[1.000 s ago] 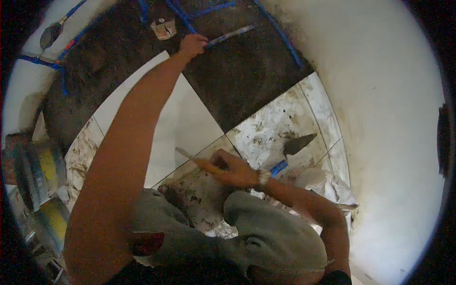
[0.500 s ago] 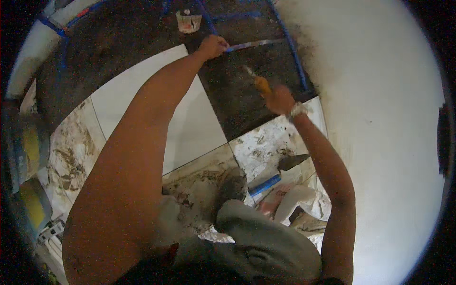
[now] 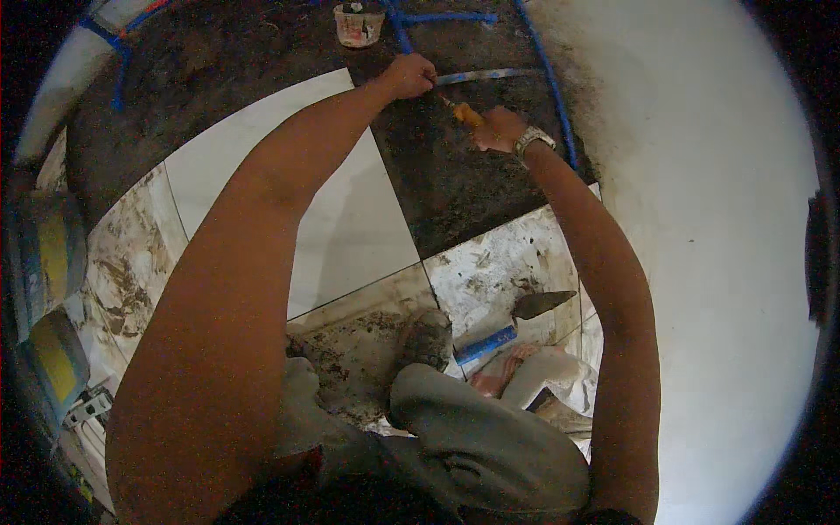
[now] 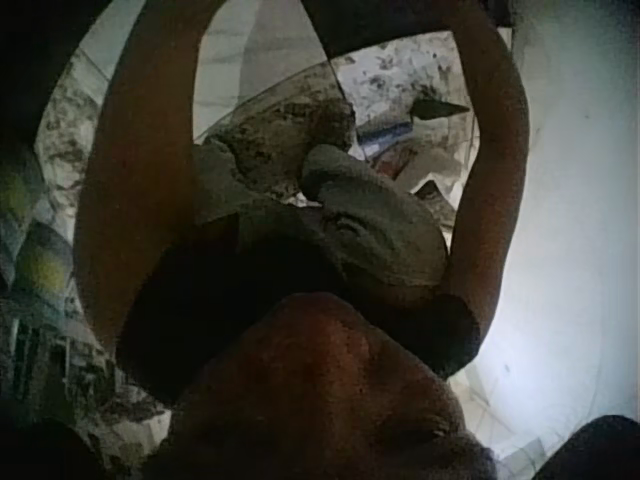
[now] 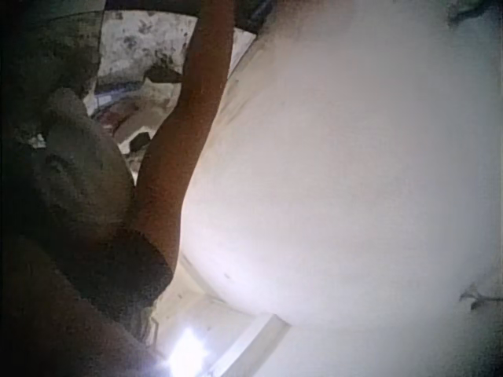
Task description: Laying ceramic floor tiles and adjusting blue PVC plumbing pipes using construction tools.
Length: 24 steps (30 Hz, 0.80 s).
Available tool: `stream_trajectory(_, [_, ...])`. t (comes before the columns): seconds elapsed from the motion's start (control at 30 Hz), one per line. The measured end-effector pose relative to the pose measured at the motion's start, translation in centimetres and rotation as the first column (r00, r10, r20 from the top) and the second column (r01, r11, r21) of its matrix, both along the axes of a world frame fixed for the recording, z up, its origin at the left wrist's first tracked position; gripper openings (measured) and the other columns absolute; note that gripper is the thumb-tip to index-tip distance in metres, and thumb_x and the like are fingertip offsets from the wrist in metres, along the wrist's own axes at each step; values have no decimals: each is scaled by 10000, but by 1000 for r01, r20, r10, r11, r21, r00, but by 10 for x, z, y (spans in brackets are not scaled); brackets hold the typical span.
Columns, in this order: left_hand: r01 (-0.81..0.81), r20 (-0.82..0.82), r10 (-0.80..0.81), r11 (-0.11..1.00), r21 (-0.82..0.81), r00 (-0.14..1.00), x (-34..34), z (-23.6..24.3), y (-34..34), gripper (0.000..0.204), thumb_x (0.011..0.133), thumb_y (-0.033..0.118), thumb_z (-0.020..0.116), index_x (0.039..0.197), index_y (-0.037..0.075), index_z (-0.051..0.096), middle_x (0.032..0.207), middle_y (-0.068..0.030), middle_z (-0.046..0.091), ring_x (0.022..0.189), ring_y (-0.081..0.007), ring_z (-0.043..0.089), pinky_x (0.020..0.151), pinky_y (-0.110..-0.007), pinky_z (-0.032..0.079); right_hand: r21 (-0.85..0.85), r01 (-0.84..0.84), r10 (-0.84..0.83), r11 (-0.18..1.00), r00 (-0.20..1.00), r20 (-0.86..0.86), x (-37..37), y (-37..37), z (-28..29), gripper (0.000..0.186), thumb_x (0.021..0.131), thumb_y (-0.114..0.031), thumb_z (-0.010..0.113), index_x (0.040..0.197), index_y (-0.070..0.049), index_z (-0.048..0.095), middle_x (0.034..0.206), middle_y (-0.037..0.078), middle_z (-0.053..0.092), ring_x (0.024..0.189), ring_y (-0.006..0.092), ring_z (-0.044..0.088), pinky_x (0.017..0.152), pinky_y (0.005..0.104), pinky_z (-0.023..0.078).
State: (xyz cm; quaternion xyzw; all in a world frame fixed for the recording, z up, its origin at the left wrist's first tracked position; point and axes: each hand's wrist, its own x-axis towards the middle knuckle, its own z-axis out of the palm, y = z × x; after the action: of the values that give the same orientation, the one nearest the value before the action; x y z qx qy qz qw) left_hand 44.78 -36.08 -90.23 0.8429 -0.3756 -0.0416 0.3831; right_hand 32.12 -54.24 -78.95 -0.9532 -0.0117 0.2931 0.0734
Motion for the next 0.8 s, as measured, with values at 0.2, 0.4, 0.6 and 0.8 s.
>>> stream_trajectory(0.2, [14,9,-13,997,-74,1000,0,-6,1,233,653,158,657,871,99,718,825,-136,679,797,-313,653,775,-421,512,-79,-46,48,996,999,14,6,7,6,246,727,-279,602,602,-74,655,626,114,650,579,263,649,633,395,525])
stream_trajectory(0.4, [19,47,-18,999,-30,999,-1,-4,-1,251,637,176,657,868,98,718,824,-143,677,798,-310,654,775,-420,513,-12,79,-79,997,995,-67,7,23,20,207,727,-230,608,732,-27,650,631,105,645,526,223,642,475,365,502])
stream_trajectory(0.6, [-21,111,23,1000,-18,994,-5,1,7,235,640,164,654,860,123,723,846,-127,679,818,-298,653,777,-407,518,296,349,-227,889,898,-377,13,18,20,300,821,-302,525,788,-24,633,686,102,647,546,212,632,459,371,487])
stream_trajectory(0.8, [-24,86,22,1000,17,996,2,4,6,238,660,163,653,883,132,727,841,-122,682,804,-288,658,774,-404,522,543,289,-90,788,927,-363,1,18,24,265,794,-280,543,788,-31,633,700,79,651,548,172,620,481,345,485])
